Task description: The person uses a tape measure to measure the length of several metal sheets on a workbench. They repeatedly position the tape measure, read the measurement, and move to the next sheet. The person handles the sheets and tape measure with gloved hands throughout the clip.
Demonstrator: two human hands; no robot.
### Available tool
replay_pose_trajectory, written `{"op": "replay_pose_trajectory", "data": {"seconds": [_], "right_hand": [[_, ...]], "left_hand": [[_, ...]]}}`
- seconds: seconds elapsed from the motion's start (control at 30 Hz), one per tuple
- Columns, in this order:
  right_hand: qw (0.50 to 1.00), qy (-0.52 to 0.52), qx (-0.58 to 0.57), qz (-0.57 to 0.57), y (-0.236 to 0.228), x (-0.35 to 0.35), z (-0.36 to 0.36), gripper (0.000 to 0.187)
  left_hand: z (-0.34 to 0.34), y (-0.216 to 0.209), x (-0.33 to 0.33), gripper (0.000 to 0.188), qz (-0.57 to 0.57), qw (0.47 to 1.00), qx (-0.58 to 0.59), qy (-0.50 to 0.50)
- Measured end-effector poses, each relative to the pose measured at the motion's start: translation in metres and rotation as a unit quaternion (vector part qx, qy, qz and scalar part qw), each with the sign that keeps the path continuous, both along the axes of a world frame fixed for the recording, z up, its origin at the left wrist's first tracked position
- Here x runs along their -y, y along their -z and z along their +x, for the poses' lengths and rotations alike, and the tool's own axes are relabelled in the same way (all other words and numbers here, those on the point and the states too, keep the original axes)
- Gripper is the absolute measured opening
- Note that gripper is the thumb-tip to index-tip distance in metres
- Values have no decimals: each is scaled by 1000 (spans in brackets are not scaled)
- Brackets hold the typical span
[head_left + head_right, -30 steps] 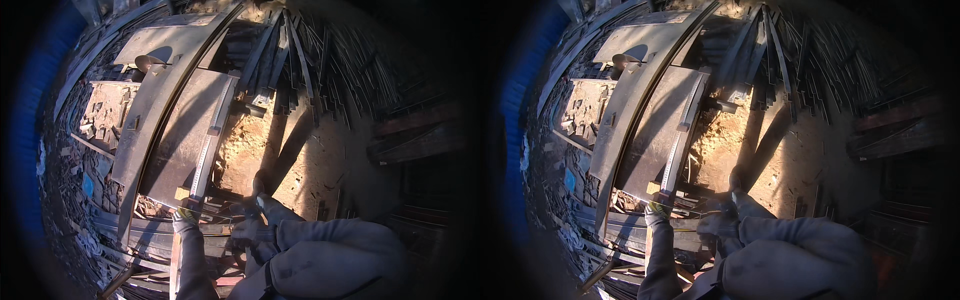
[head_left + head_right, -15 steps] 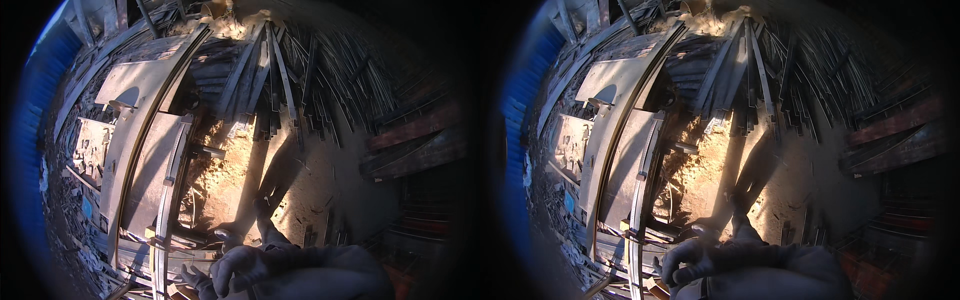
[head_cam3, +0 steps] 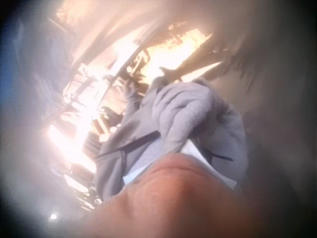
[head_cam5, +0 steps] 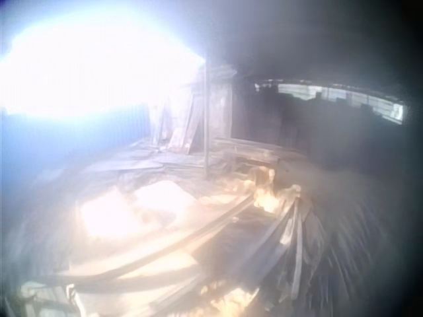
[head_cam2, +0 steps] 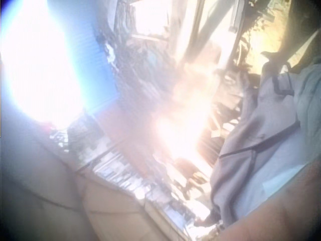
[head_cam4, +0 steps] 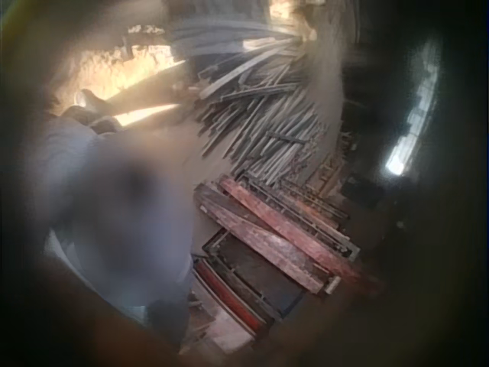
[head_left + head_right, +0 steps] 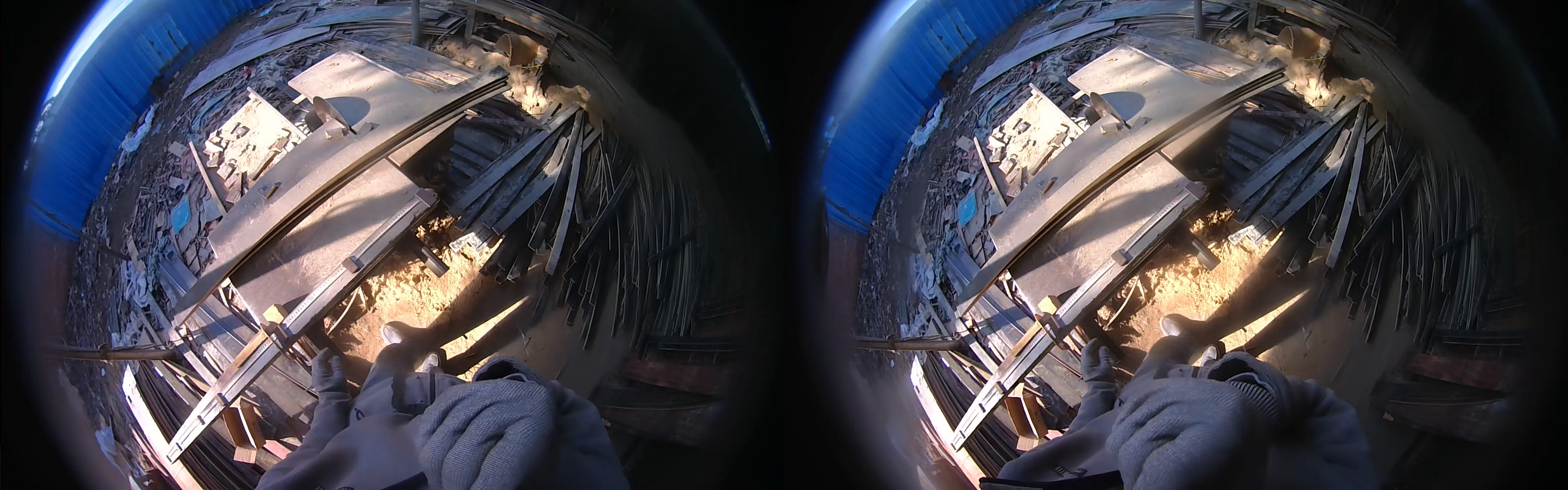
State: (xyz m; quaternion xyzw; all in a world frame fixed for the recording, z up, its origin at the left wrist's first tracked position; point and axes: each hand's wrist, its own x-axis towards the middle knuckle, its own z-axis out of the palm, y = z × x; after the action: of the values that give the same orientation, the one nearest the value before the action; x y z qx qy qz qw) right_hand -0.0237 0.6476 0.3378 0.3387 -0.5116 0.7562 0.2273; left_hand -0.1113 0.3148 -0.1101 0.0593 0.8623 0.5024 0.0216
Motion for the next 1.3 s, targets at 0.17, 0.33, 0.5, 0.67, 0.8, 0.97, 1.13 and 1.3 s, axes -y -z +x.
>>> {"op": "replay_pose_trajectory", "data": {"seconds": [0.17,0.33,0.5,0.67,0.8,0.97,1.13,1.3], "right_hand": [[994,-80,46,59,1,40,-86,35],[986,-147,23,72,-9,66,-133,48],[967,-244,-12,75,-27,76,-195,63],[942,-323,-38,83,-19,71,-260,78],[952,-269,19,143,46,44,-334,90],[604,121,176,768,245,4,-496,126],[431,82,147,887,374,-96,-561,138],[403,55,167,898,396,-113,-597,153]], "left_hand": [[-50,0,-41,33,82,996,19,1],[-78,-17,-53,30,118,986,85,-82],[-68,-20,-34,34,106,982,17,-154],[-51,-7,-9,34,44,966,66,-247],[-54,-16,-18,33,-19,952,16,-304],[-73,-62,-54,34,55,919,34,-390],[-71,-93,-82,34,-37,907,69,-415],[-61,-98,-109,37,-22,881,151,-448]]}}
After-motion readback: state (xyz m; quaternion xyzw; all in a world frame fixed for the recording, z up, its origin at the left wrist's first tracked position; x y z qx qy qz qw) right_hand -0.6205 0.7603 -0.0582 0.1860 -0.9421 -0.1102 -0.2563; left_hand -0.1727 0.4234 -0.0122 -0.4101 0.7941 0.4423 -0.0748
